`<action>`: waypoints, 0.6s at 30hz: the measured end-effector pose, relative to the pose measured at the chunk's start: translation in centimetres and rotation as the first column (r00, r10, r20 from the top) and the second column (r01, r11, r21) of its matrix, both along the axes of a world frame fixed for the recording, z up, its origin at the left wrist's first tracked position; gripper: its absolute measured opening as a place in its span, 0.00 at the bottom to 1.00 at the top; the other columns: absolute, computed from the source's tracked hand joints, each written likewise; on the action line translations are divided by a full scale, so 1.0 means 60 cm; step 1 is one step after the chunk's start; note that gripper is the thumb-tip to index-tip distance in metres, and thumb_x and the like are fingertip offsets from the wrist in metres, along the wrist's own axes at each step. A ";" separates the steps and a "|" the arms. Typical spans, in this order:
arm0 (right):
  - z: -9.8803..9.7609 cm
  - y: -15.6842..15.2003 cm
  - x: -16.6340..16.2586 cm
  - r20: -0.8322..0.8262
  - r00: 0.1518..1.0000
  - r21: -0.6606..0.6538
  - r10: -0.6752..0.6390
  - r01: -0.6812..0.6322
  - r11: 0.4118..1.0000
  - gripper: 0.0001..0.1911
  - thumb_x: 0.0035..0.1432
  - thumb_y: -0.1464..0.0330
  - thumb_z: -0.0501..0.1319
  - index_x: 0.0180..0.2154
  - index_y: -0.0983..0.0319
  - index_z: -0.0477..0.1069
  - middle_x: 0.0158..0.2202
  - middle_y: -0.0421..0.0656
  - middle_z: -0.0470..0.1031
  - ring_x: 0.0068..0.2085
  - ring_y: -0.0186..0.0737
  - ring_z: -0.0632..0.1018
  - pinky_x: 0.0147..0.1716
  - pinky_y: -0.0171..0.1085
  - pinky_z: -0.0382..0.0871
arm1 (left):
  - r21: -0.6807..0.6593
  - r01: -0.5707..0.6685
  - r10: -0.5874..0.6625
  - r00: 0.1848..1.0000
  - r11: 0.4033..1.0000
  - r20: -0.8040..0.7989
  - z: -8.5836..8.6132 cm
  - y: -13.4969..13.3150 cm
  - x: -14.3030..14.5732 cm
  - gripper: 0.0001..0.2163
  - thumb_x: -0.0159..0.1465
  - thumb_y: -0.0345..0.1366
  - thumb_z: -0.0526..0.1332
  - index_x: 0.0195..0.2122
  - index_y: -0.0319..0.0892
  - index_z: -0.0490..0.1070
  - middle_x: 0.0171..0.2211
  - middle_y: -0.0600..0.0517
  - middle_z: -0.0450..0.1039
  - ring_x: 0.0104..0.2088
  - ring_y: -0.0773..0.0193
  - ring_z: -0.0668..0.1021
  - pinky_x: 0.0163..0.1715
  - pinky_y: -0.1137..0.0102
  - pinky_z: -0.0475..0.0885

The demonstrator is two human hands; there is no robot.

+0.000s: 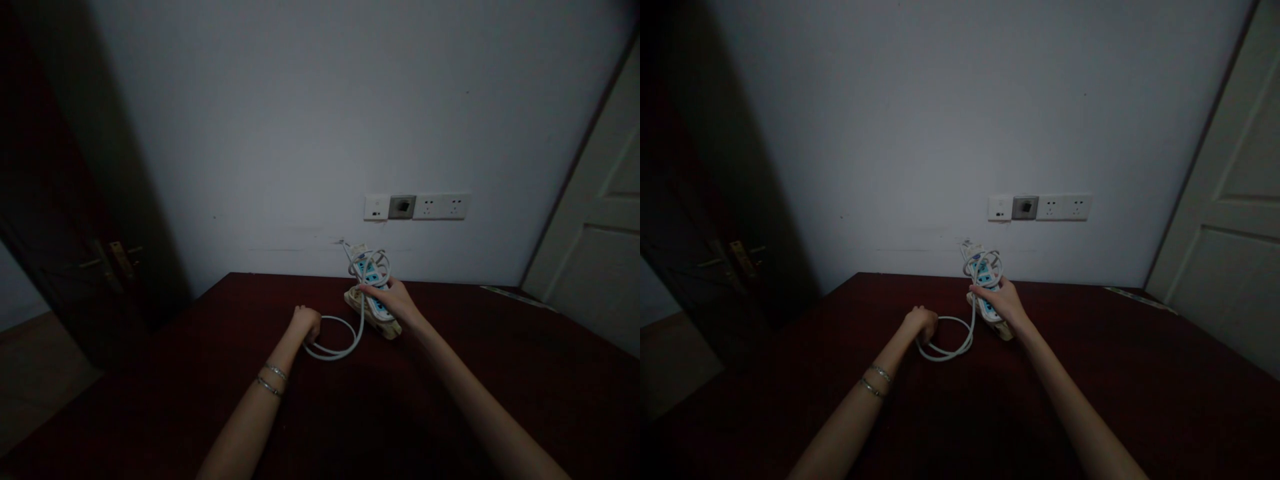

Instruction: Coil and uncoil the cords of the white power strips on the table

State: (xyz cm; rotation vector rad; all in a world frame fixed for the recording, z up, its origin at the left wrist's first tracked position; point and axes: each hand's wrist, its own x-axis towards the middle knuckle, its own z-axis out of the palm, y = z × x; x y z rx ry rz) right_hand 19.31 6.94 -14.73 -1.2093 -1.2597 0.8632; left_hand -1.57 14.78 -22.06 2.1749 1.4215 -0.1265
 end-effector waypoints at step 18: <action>-0.037 0.026 0.012 0.122 0.991 0.059 -0.048 0.041 0.997 0.24 0.37 0.61 0.69 0.37 0.67 0.70 0.36 0.49 0.77 0.36 0.43 0.77 0.37 0.39 0.69 | 0.013 -0.013 0.003 0.824 1.000 0.566 0.151 -0.058 -0.050 0.14 0.53 0.38 0.59 0.40 0.38 0.66 0.21 0.57 0.66 0.16 0.71 0.68 0.16 0.76 0.63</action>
